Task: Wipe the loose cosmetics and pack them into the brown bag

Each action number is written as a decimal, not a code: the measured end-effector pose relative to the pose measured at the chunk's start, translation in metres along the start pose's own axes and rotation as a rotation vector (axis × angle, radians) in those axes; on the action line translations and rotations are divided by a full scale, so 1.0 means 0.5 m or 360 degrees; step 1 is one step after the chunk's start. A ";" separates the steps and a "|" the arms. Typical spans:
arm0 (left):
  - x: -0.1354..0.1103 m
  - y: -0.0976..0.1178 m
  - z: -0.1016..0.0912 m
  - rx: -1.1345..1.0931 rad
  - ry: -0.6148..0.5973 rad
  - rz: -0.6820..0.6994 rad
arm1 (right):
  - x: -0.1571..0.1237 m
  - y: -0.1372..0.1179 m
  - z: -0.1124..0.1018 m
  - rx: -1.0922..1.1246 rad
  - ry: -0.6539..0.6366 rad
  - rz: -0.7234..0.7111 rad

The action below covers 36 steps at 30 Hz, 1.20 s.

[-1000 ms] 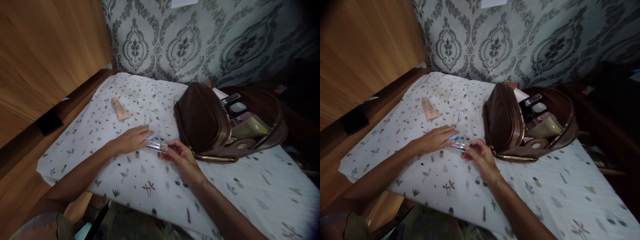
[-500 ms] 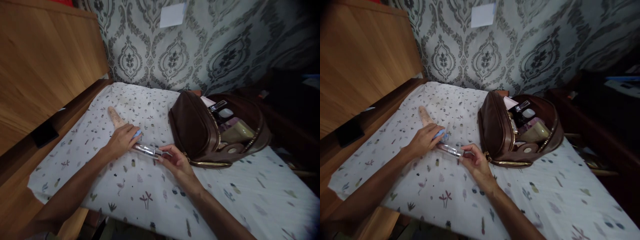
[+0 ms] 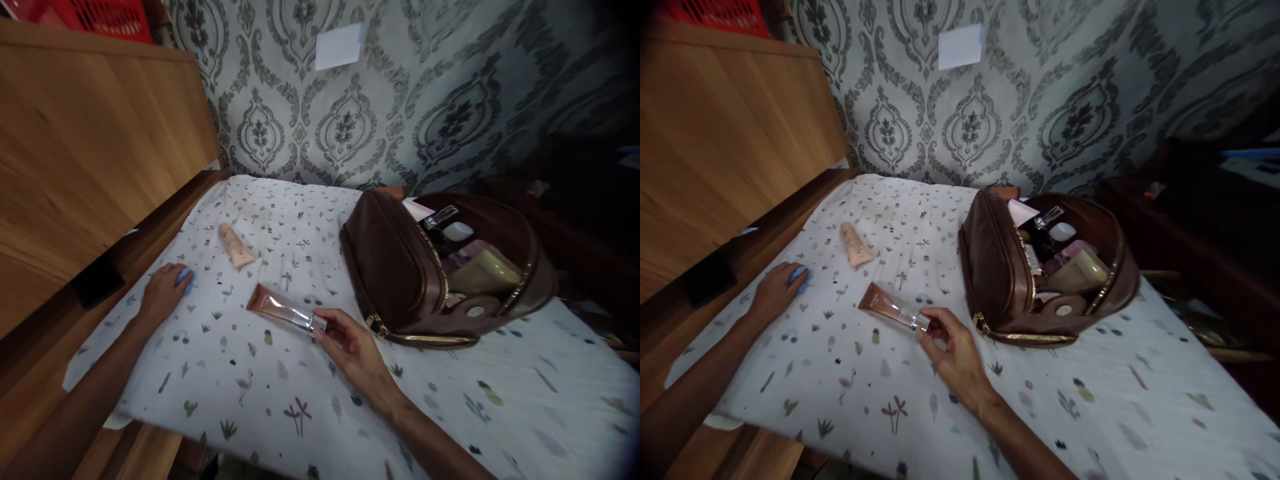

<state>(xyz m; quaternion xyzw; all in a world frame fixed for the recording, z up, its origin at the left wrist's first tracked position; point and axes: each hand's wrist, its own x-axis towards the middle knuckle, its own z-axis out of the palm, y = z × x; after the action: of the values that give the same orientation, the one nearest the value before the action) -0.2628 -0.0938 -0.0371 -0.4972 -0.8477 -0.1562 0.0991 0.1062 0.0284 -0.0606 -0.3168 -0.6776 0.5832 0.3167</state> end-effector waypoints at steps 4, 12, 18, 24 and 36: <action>-0.004 -0.072 -0.005 0.0151 -0.0049 -0.0128 | -0.010 -0.004 0.023 -0.0045 -0.0038 -0.0022; -0.003 -0.064 -0.011 0.0244 -0.0062 -0.0187 | 0.002 -0.012 -0.006 0.0274 -0.0061 0.0252; 0.014 0.076 -0.060 0.0041 0.0000 0.0018 | 0.013 -0.005 -0.025 0.0327 -0.0067 0.0106; -0.039 0.375 -0.032 -0.0623 -0.0181 0.1168 | 0.006 0.027 -0.016 0.0259 -0.0078 -0.0085; -0.026 0.244 -0.012 -0.0406 -0.0719 0.1092 | -0.001 0.024 -0.028 0.0224 -0.0133 -0.0065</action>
<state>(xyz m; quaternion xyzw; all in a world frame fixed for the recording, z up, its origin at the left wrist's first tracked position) -0.1498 -0.0510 -0.0155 -0.7804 -0.6074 -0.1050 -0.1051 0.1187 0.0376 -0.0708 -0.2552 -0.6538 0.6356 0.3216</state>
